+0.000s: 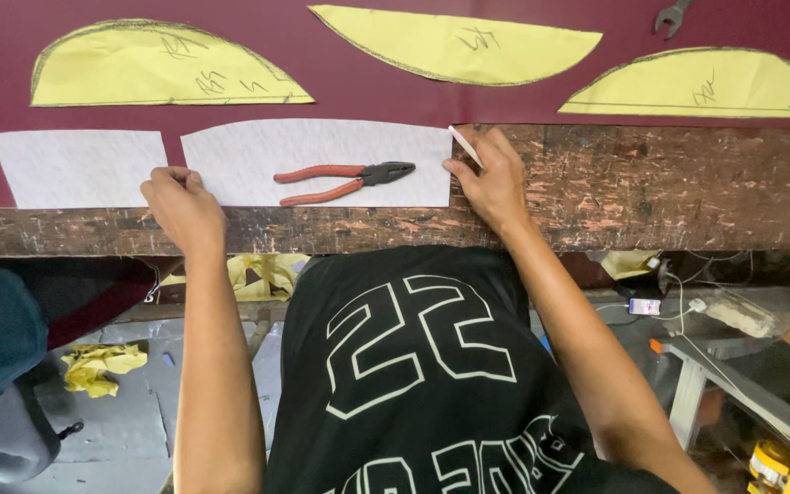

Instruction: The person traces around yellow paper pattern pieces with a white marker onto maroon vinyl on the work table, then cuts white paper strips and pattern pieces with scissors. They reposition the patterns and vinyl between cuts and occasionally move pliers and a wrench aside while working.

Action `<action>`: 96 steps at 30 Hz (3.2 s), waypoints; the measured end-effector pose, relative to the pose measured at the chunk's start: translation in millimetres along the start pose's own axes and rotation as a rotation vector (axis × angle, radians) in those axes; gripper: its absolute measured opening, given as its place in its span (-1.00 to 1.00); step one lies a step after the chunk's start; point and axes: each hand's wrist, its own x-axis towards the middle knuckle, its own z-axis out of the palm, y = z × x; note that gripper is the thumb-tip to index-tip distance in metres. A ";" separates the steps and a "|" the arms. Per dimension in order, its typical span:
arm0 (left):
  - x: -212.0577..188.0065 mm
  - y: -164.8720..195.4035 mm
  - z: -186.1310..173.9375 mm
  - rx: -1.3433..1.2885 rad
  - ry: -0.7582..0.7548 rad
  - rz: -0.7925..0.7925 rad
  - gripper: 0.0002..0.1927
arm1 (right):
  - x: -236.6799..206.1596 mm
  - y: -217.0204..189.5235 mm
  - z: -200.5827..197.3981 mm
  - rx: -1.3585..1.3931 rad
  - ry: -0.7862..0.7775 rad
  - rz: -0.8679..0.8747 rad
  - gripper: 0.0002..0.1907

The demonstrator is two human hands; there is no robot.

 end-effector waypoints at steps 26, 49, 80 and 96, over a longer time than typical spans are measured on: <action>4.6 -0.8 -5.9 -0.016 -0.091 0.060 -0.85 | 1.7 -7.7 -5.2 -0.043 -0.059 -0.035 -0.52; -3.0 10.0 8.2 -0.016 -0.047 -0.021 -0.84 | 4.5 -10.6 -8.5 -0.054 -0.091 0.025 -0.51; -103.2 194.7 37.0 -0.004 -0.394 0.661 -0.42 | 17.4 16.6 -36.8 0.191 -0.093 0.108 -0.69; -131.6 230.2 51.8 0.040 -0.302 0.428 -0.37 | 171.9 116.1 -125.2 -0.231 0.006 -0.213 -0.81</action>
